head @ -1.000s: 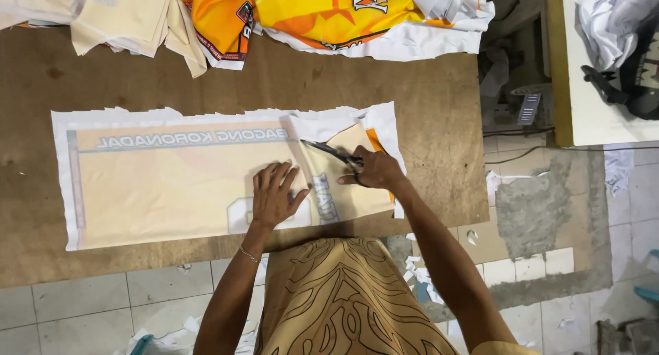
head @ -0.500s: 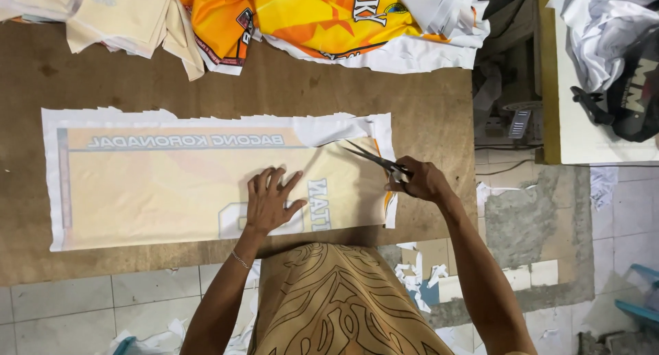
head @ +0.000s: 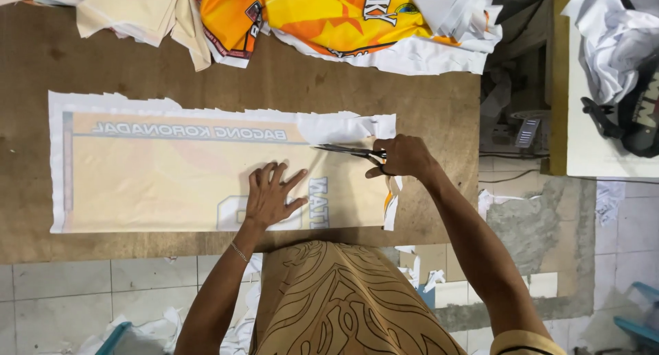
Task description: The person uses scissors to cut a piece of white fabric placed on top of an orange and white jersey. The person smooths the fabric, cuts along the edges, and then lifts the jersey to reveal the cut fabric underneath.
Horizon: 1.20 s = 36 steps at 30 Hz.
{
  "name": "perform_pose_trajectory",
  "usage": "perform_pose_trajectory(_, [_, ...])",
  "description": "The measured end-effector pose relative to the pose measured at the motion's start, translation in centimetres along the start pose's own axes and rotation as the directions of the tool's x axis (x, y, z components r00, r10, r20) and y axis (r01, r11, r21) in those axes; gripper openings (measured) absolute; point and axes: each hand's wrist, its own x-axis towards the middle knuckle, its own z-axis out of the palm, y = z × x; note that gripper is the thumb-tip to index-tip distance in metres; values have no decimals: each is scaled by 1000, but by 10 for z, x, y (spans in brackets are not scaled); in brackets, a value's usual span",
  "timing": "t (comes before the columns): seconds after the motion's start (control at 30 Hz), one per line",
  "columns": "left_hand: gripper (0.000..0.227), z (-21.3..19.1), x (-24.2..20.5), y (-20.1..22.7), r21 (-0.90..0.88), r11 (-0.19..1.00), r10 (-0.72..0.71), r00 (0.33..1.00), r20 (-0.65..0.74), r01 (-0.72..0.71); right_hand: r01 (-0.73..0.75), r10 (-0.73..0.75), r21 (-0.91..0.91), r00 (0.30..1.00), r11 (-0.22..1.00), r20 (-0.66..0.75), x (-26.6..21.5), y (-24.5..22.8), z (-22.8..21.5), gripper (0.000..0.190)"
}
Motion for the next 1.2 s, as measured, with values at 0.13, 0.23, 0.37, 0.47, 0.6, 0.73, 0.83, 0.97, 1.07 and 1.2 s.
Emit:
perform_pose_trajectory(0.13, [72, 1, 1, -1, -4, 1000, 3, 1000, -19, -3, 25, -24, 38, 1000, 999, -3, 9, -8, 9, 84])
perform_pose_trajectory(0.23, [73, 1, 2, -1, -8, 1000, 7, 999, -34, -7, 26, -25, 63, 1000, 998, -19, 13, -21, 21, 87])
perform_pose_trajectory(0.37, [74, 0, 2, -1, -6, 1000, 16, 998, -55, -17, 17, -12, 126, 999, 992, -46, 6, -44, 28, 77])
perform_pose_trajectory(0.47, [75, 1, 1, -2, 14, 1000, 29, 997, -77, -28, -11, 27, 211, 997, 977, -73, -3, -62, 24, 59])
perform_pose_trajectory(0.6, [75, 3, 1, -2, 39, 998, 44, 994, -103, -40, -32, 56, 262, 995, 965, -84, 8, -71, 50, 57])
perform_pose_trajectory(0.73, [78, 4, 0, -2, 21, 999, 43, 994, -98, -41, -45, 76, 388, 995, 920, -65, 1, -81, 54, 46])
perform_pose_trajectory(0.83, [77, 2, 0, -2, 1, 999, 41, 995, -89, -41, -57, 105, 497, 992, 866, -69, -1, -92, 66, 44])
perform_pose_trajectory(0.97, [77, -1, -1, -2, -8, 999, 43, 991, -126, -44, 13, 114, 708, 985, 706, -132, -9, -110, 75, 47])
perform_pose_trajectory(1.07, [78, 0, -1, -3, -38, 998, 43, 990, -132, -49, 95, 116, 735, 966, 672, -231, -7, -115, 91, 45])
perform_pose_trajectory(1.2, [78, 1, 0, -3, -45, 998, 31, 993, -118, -36, 20, 187, 751, 964, 660, -190, -20, -135, 72, 23])
